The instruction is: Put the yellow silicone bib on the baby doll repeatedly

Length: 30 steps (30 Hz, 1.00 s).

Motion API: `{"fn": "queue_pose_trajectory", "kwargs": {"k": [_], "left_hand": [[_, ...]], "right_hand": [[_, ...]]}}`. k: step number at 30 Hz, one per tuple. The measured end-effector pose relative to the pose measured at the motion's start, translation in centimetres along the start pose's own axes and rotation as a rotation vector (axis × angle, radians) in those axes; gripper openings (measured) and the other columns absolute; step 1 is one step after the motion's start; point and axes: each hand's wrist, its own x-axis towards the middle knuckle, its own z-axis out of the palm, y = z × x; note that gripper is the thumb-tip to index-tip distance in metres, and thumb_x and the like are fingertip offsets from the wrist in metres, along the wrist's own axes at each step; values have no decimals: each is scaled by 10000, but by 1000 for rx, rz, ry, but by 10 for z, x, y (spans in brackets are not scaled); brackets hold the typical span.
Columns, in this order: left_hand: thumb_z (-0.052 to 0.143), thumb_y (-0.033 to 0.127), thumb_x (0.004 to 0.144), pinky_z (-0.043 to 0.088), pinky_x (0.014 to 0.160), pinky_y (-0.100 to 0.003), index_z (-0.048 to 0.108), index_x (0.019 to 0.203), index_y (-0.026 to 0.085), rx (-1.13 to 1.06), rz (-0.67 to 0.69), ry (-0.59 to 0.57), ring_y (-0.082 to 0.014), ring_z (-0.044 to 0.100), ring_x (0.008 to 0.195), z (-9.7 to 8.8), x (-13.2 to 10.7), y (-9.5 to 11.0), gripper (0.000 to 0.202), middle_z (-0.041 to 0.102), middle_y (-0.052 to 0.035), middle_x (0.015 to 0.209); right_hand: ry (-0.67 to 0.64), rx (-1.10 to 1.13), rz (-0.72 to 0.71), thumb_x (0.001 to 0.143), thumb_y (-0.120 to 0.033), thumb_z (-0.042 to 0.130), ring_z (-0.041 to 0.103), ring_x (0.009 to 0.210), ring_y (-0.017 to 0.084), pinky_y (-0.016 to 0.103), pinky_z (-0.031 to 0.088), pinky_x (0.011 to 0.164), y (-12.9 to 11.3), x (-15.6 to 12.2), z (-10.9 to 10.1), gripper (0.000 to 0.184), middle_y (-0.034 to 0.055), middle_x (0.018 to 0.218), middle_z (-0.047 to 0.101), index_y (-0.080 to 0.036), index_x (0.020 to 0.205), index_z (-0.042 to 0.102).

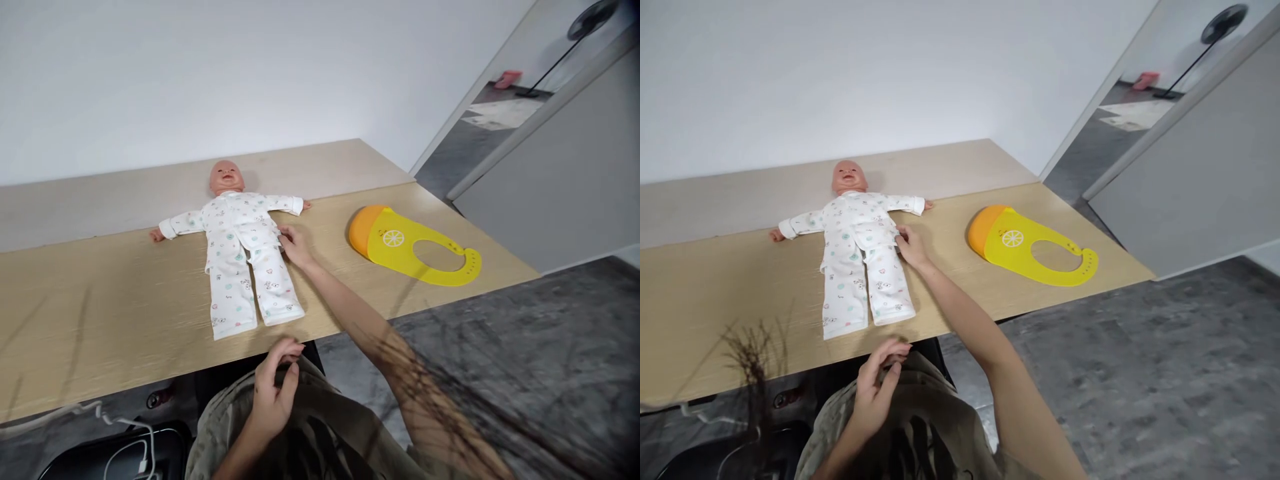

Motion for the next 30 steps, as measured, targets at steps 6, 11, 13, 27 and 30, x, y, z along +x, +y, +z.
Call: {"fn": "queue_pose_trajectory", "kwargs": {"k": [6, 11, 13, 27, 30], "left_hand": [[598, 16, 963, 633, 954, -279, 731, 1132, 176, 601, 438, 173, -184, 788, 999, -36, 15, -4, 269, 802, -83, 1059], [610, 16, 965, 626, 985, -336, 697, 1086, 167, 802, 468, 262, -214, 768, 1037, -51, 21, -9, 212, 767, -111, 1089], [607, 12, 967, 616, 1016, -353, 682, 1130, 164, 805, 465, 242, -224, 756, 1092, -52, 21, -10, 235, 757, -128, 1145], [562, 180, 1030, 552, 894, -439, 622, 1525, 216, 1194, 348, -29, -312, 684, 1050, -56, 29, -5, 500, 693, -160, 1191], [552, 202, 1042, 525, 844, -401, 620, 1545, 218, 1192, 349, -55, -281, 670, 945, -53, 35, -3, 508, 694, -130, 1072]], "right_hand": [[7, -17, -34, 891, -219, 596, 715, 1135, 239, 435, 554, 1117, -1, -3, -1, 254, 103, 1197, 764, -179, 1122, 692], [-14, -51, -26, 892, -225, 593, 721, 1105, 245, 440, 561, 1096, -7, -3, -4, 239, 105, 1180, 768, -170, 1100, 698], [-17, -61, -34, 886, -216, 587, 722, 1093, 246, 444, 560, 1096, -9, -3, -5, 224, 95, 1153, 772, -176, 1075, 700], [-55, -72, -26, 873, -213, 589, 726, 1052, 220, 420, 561, 1077, -7, -2, -7, 237, 82, 1119, 784, -173, 1072, 712], [-64, -86, -17, 886, -204, 584, 724, 1007, 209, 424, 565, 1068, -7, -3, -7, 237, 69, 1100, 782, -181, 1084, 713]]}}
